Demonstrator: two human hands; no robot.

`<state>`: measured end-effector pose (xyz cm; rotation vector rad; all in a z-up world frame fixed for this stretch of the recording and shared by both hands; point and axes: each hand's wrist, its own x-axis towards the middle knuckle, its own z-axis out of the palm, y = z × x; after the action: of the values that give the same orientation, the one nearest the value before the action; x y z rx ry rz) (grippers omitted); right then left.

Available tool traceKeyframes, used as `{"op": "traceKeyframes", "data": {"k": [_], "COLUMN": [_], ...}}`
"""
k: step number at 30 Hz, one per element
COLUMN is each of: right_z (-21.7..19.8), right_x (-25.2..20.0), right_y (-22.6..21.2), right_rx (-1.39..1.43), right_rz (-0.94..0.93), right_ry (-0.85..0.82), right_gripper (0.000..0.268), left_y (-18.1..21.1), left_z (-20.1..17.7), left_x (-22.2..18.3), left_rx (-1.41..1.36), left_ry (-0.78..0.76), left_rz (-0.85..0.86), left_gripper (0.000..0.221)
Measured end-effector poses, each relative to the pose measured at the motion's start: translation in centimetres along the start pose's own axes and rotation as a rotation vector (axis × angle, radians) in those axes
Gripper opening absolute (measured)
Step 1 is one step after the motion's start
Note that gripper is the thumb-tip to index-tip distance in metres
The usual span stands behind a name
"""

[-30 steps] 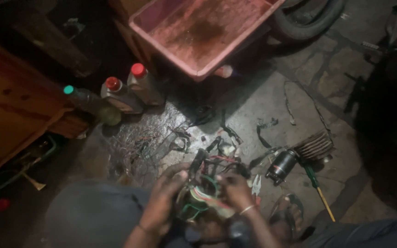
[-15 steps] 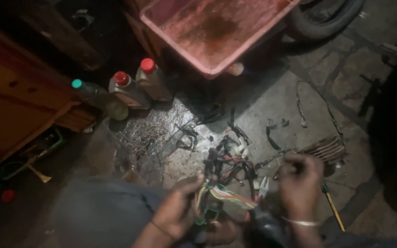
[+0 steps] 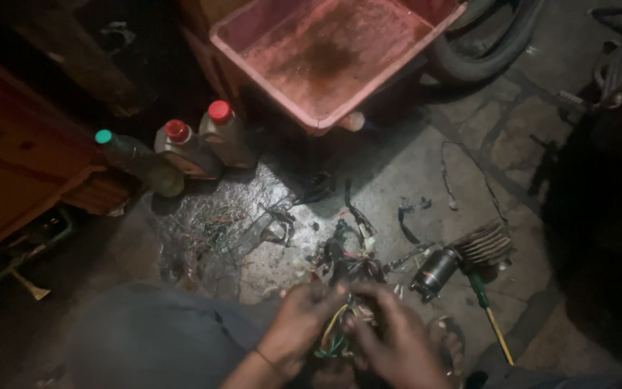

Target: The recorder is repairing or modifying a motorcycle's wiring harness and electrical components.

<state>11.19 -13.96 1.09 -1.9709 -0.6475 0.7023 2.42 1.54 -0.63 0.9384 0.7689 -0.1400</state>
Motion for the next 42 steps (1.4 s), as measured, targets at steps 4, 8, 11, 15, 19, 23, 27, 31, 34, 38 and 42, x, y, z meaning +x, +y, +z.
{"op": "traceKeyframes", "data": {"k": [4, 8, 11, 15, 19, 23, 27, 31, 34, 38, 42], "right_z": [1.2, 0.7, 0.5, 1.5, 2.3, 1.5, 0.2, 0.2, 0.9, 3.9, 6.1], "right_x": [-0.2, -0.4, -0.4, -0.4, 0.0, 0.9, 1.5, 1.1, 1.0, 1.3, 1.7], "right_y": [1.4, -0.2, -0.7, 1.1, 5.3, 6.6, 5.4, 4.3, 4.9, 9.1, 11.4], "right_rx": [-0.067, -0.218, -0.226, 0.001, 0.427, 0.673, 0.567, 0.531, 0.611, 0.957, 1.125], "right_rz": [-0.033, -0.472, -0.527, -0.458, -0.148, 0.102, 0.213, 0.229, 0.275, 0.588, 0.812], "right_ry": [0.136, 0.377, 0.424, 0.453, 0.393, 0.269, 0.120, 0.113, 0.143, 0.134, 0.022], "right_gripper": [0.041, 0.024, 0.018, 0.008, 0.003, 0.010, 0.016, 0.016, 0.016, 0.015, 0.017], "left_y": [-0.3, -1.1, 0.0, 1.6, 1.3, 1.6, 1.2, 1.0, 1.1, -0.1, -3.0], "left_z": [0.2, 0.7, 1.5, 2.2, 1.7, 1.0, -0.1, 0.0, 0.1, -0.1, -1.9], "left_x": [0.7, 1.6, 1.0, -0.2, -0.2, 0.1, 1.0, 0.4, -0.2, -0.3, 0.8], "left_rx": [0.081, 0.227, 0.284, 0.741, 0.793, 0.962, 0.962, 0.845, 0.842, 0.906, 0.921], "left_ry": [0.022, 0.100, 0.128, 0.296, 0.309, 0.256, 0.223, 0.190, 0.209, 0.201, 0.138], "left_rz": [0.079, 0.148, 0.207, 0.267, 0.528, 0.804, 0.712, 0.537, 0.655, 0.175, 0.250], "left_gripper": [0.035, 0.038, 0.041, 0.050, 0.046, 0.040, 0.038, 0.043, 0.049, 0.057, 0.050]}}
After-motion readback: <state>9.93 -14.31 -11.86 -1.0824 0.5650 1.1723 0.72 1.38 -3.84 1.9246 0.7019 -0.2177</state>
